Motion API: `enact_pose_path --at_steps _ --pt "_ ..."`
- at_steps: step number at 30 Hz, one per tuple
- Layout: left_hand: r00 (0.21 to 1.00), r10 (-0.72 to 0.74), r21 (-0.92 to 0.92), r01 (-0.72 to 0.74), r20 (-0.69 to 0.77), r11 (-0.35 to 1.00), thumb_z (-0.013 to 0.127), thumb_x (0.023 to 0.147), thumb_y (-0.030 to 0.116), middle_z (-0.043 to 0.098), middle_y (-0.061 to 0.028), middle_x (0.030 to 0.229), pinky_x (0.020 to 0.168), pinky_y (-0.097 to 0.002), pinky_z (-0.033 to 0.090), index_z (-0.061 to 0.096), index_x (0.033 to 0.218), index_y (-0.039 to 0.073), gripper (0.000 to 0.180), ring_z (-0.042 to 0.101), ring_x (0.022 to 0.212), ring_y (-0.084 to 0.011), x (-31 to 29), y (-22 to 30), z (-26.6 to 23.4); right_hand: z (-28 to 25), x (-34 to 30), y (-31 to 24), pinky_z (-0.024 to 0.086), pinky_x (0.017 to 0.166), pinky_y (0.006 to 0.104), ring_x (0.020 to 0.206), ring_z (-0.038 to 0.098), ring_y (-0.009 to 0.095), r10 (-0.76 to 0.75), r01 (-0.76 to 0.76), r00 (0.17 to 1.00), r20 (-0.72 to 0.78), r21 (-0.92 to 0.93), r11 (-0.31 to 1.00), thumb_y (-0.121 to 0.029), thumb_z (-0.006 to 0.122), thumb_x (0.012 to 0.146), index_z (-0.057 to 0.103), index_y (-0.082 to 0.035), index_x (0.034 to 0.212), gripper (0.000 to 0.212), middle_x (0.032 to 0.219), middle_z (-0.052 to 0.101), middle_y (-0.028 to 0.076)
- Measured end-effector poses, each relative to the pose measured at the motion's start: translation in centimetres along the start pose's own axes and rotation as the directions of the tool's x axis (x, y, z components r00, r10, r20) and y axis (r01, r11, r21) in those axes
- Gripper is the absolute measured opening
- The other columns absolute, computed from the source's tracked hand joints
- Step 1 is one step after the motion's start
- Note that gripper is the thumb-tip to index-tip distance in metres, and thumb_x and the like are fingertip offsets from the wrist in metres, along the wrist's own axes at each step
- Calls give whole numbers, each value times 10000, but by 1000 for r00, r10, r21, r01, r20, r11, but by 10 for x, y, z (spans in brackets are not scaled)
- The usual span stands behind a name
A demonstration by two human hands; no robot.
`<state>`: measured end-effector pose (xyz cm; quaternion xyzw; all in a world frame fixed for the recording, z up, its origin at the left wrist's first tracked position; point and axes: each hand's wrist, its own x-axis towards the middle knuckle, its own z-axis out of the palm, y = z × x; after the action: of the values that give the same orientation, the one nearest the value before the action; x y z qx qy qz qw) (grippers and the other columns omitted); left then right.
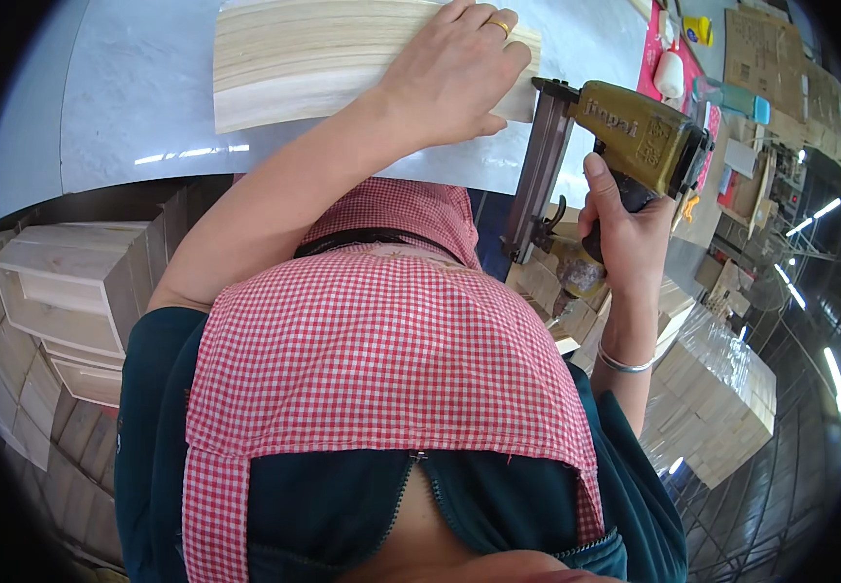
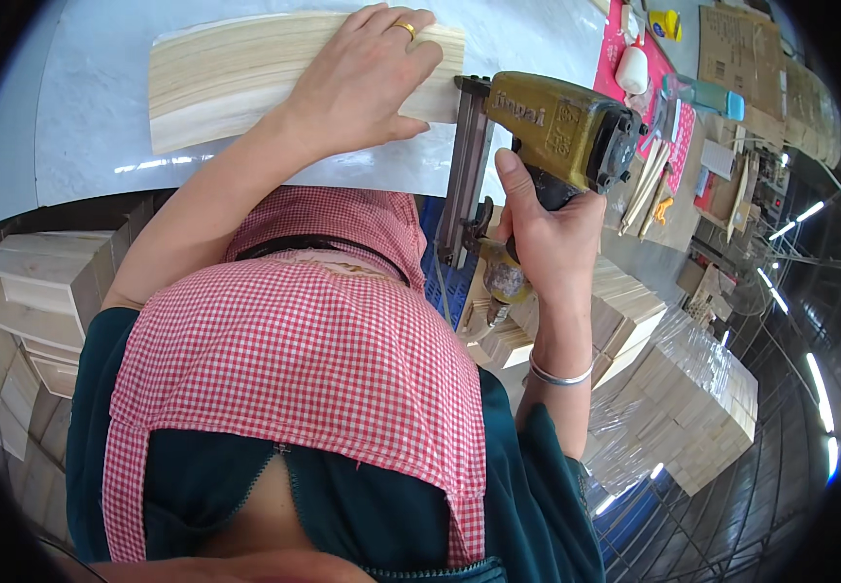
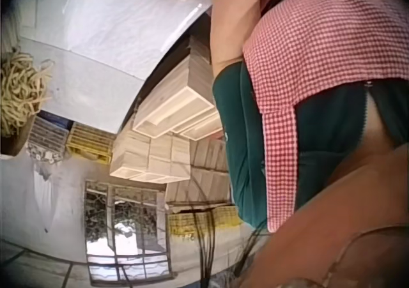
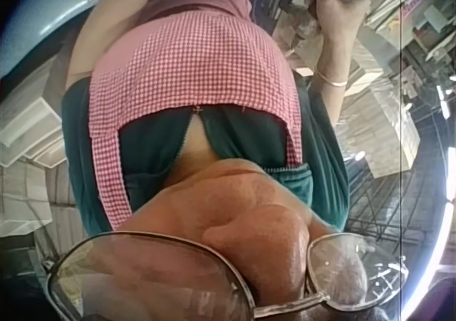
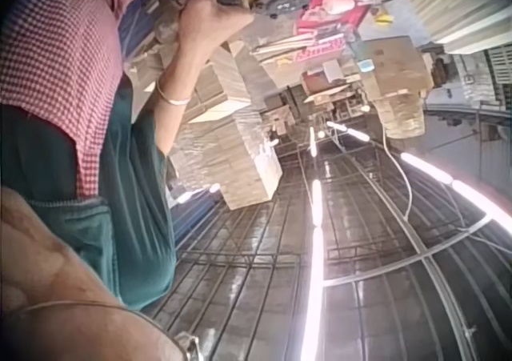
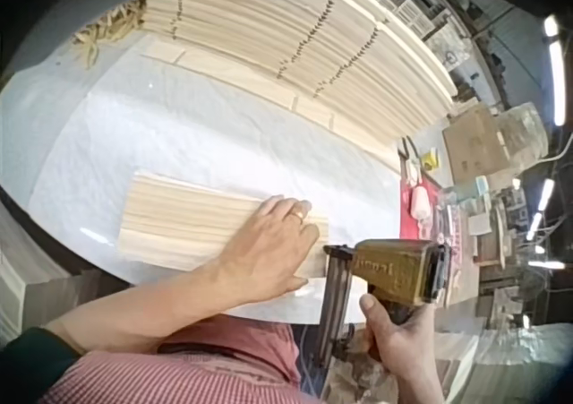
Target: Assembling small wooden boxes by applying glue to the edges and using a pneumatic stapler to secure the components.
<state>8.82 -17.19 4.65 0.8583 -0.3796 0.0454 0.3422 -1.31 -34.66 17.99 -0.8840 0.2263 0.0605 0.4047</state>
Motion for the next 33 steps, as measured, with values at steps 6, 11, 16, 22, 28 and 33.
enact_pose_path --at_steps 6,11,16,22,28,33 --pt "993 -98 39 96 69 995 822 742 326 521 -303 1357 1169 -519 289 585 1164 -44 609 450 1324 -407 -5 7 -8 -7 14 -14 373 380 225 411 485 90 34 -30 997 67 -70 997 -136 768 891 671 22 905 186 607 602 28" --pt "975 -181 130 198 -128 972 902 605 259 551 -183 1339 1110 -423 357 628 917 62 459 528 1191 -318 -12 11 7 -13 34 -32 371 382 222 408 481 86 -54 64 996 65 -164 984 -151 771 891 681 18 905 193 573 587 17" --pt "982 -127 182 152 -142 972 892 613 334 637 -168 1155 1031 -388 361 679 1044 23 572 544 1050 -277 -10 9 9 -10 57 -40 358 401 218 412 462 90 -63 89 992 105 -265 960 -197 754 916 683 -8 846 214 524 543 2" --pt "982 -132 196 157 -136 968 889 619 327 635 -171 1153 1025 -383 359 680 1029 23 552 542 1033 -277 -11 8 7 -9 66 -42 354 399 217 407 454 87 -56 93 987 152 -246 965 -207 759 916 683 -7 862 221 530 547 5" --pt "981 -125 198 153 -146 968 887 624 325 637 -172 1148 1033 -385 357 680 1029 19 548 544 1039 -279 -11 8 6 -13 68 -40 364 379 213 397 474 86 -94 137 978 189 -230 964 -192 772 898 695 13 903 219 543 571 5" --pt "982 -126 196 153 -143 969 886 625 320 637 -176 1152 1039 -386 356 679 1039 16 553 548 1041 -281 -10 8 6 -11 68 -38 365 376 214 397 471 87 -99 131 982 161 -199 971 -192 770 900 692 16 911 223 546 572 6"
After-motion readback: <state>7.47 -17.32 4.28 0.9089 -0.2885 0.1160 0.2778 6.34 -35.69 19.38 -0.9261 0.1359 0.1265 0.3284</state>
